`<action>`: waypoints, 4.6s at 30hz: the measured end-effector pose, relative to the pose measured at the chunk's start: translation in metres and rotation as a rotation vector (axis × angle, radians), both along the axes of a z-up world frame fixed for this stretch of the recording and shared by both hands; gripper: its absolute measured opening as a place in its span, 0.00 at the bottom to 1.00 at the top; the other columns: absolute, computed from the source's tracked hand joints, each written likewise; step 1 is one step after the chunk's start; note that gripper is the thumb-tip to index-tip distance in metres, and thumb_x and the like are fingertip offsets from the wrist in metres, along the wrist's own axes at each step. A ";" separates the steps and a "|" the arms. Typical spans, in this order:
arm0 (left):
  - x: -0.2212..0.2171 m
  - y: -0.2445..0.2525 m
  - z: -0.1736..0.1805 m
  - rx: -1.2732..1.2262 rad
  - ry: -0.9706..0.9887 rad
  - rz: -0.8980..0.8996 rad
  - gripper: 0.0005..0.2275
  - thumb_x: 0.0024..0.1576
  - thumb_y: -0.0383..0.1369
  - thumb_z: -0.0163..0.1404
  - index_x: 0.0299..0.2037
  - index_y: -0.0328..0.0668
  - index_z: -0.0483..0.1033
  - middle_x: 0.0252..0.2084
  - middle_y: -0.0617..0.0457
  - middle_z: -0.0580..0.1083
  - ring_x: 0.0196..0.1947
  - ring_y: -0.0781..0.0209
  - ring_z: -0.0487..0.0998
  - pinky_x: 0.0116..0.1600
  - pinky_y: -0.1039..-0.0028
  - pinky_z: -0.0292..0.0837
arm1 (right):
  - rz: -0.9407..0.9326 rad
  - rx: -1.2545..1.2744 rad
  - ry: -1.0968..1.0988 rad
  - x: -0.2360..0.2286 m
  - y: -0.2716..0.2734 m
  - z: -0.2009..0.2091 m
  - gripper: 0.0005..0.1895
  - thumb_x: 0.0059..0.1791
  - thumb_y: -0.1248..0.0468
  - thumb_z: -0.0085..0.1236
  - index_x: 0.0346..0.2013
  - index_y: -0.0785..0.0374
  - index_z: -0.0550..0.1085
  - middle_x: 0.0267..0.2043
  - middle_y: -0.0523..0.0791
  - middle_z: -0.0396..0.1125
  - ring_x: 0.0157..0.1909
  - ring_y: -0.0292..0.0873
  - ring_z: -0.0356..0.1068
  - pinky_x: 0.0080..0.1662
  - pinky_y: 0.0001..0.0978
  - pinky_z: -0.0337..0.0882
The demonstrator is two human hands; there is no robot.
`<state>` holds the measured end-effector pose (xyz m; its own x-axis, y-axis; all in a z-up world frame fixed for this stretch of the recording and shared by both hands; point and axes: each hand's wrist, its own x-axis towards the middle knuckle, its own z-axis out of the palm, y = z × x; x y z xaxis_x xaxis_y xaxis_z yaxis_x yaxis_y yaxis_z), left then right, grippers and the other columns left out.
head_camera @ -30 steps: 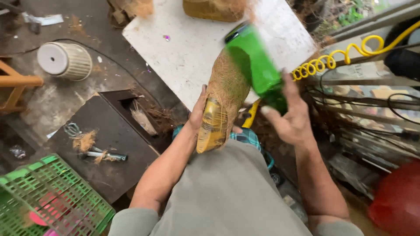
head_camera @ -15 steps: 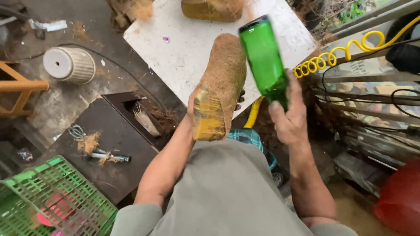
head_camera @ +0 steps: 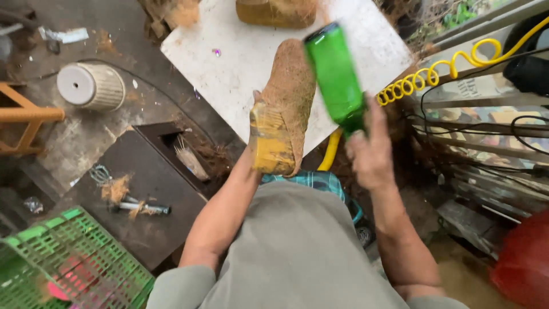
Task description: The person cleans a coconut by rubbing its surface with a green glass bottle, then sprays it with a spray gun, and dries it with a hair dryer. The person repeats the rubbing action with the bottle after drying.
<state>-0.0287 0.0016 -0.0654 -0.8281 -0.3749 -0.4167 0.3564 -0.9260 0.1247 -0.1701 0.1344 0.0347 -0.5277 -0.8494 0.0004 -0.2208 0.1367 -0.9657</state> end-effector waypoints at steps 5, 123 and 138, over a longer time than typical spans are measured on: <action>-0.009 -0.007 -0.011 0.020 0.013 -0.006 0.33 0.59 0.62 0.40 0.62 0.42 0.70 0.58 0.38 0.72 0.56 0.42 0.76 0.63 0.46 0.69 | 0.228 -0.059 0.401 0.037 0.029 -0.061 0.28 0.44 0.64 0.64 0.58 0.59 0.70 0.51 0.54 0.66 0.43 0.59 0.74 0.48 0.46 0.76; 0.047 -0.026 -0.006 -0.011 -0.131 -0.003 0.30 0.60 0.53 0.44 0.61 0.34 0.68 0.53 0.34 0.74 0.50 0.40 0.78 0.53 0.42 0.73 | 0.029 -0.026 0.104 0.016 -0.058 -0.065 0.29 0.59 0.45 0.32 0.52 0.67 0.71 0.20 0.48 0.67 0.23 0.41 0.69 0.28 0.29 0.72; 0.059 -0.020 0.016 0.208 -0.046 0.057 0.26 0.58 0.48 0.47 0.57 0.33 0.74 0.52 0.32 0.75 0.51 0.37 0.78 0.62 0.47 0.69 | -0.034 -0.005 -0.247 0.007 -0.059 -0.051 0.25 0.56 0.45 0.40 0.48 0.63 0.71 0.14 0.45 0.60 0.15 0.38 0.60 0.22 0.27 0.64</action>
<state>0.0301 -0.0185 -0.0498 -0.7863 -0.3221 -0.5272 0.4069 -0.9121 -0.0498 -0.1636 0.0754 -0.0159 -0.5406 -0.8315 -0.1278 0.0269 0.1348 -0.9905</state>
